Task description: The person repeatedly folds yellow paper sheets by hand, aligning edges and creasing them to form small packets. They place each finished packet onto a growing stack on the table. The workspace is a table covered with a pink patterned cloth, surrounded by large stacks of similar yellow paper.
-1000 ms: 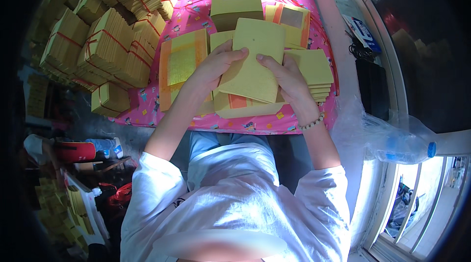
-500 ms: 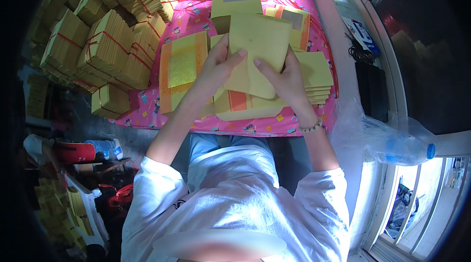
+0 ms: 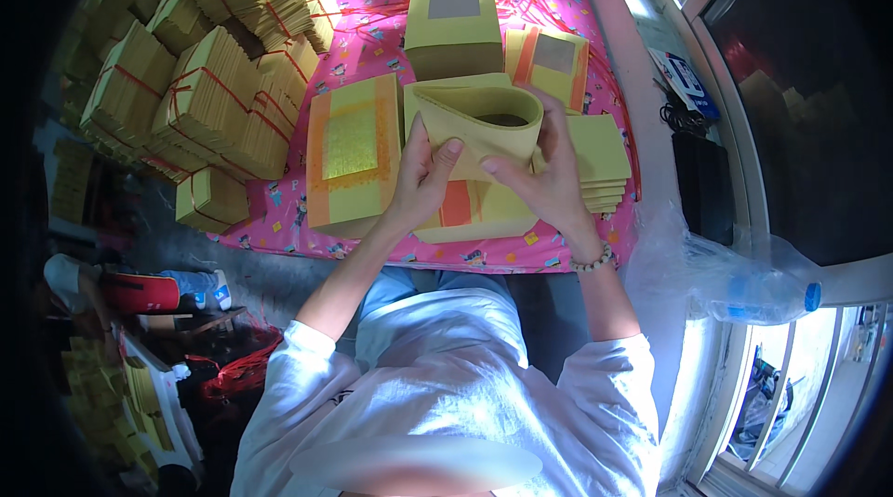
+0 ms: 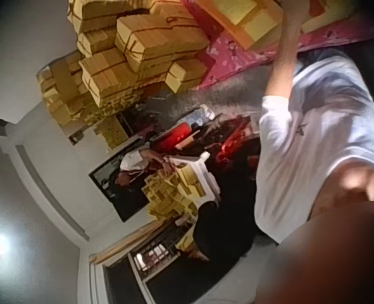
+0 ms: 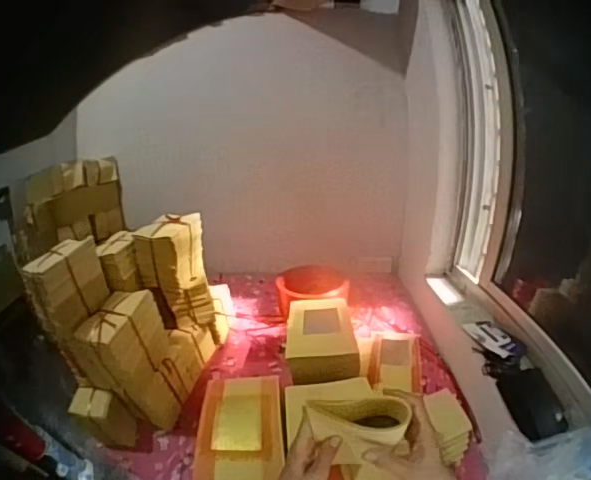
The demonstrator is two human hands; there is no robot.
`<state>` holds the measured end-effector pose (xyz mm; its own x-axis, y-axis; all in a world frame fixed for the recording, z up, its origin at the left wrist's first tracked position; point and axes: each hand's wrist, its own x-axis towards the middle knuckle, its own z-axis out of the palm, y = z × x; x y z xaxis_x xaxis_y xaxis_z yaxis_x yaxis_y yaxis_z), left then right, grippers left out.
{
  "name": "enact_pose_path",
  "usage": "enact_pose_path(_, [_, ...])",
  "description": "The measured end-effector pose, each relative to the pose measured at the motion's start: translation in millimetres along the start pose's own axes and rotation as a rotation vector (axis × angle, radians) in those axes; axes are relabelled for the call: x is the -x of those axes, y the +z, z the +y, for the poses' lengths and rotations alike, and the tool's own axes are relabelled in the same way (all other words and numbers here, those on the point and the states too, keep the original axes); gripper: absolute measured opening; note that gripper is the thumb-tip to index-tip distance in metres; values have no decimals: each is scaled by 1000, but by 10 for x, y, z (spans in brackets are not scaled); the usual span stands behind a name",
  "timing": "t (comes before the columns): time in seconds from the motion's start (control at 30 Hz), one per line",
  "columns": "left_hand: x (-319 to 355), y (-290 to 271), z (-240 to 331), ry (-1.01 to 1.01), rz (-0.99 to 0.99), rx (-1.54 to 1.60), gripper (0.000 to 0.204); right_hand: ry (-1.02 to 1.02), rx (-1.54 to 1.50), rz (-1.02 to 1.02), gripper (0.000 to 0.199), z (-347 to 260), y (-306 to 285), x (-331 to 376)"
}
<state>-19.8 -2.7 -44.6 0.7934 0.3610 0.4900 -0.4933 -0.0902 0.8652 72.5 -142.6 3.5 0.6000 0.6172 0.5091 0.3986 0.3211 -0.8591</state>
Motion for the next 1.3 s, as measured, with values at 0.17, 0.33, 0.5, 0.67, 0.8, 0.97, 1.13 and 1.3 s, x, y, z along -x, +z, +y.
enact_pose_path(0.17, [9, 26, 19, -7, 27, 17, 51, -391, 511, -9, 35, -295, -79, -196])
enact_pose_path(0.33, [34, 20, 33, -27, 3, -4, 50, -354, 548, -22, 19, -303, -101, -231])
enact_pose_path(0.5, [29, 22, 2, 11, -3, -42, 49, -364, 547, -27, 25, -296, -124, -244])
enact_pose_path(0.67, [-5, 42, 17, 19, 71, -28, 43, -153, 243, 150, 39, -213, 39, -119])
enact_pose_path(0.8, [-45, 30, 103, -12, 44, -5, 40, 53, 219, 5, 39, 54, -133, 38])
enact_pose_path(0.97, [-101, 66, 202, -108, 7, -16, 33, 222, -90, 45, 33, 62, -183, 43])
enact_pose_path(1.13, [-229, 86, 305, -351, 18, 171, 34, 396, -192, 57, 29, 120, -246, -23])
enact_pose_path(1.3, [-374, 32, 308, -599, -6, 192, 32, 512, -265, 61, 28, 206, -305, -33])
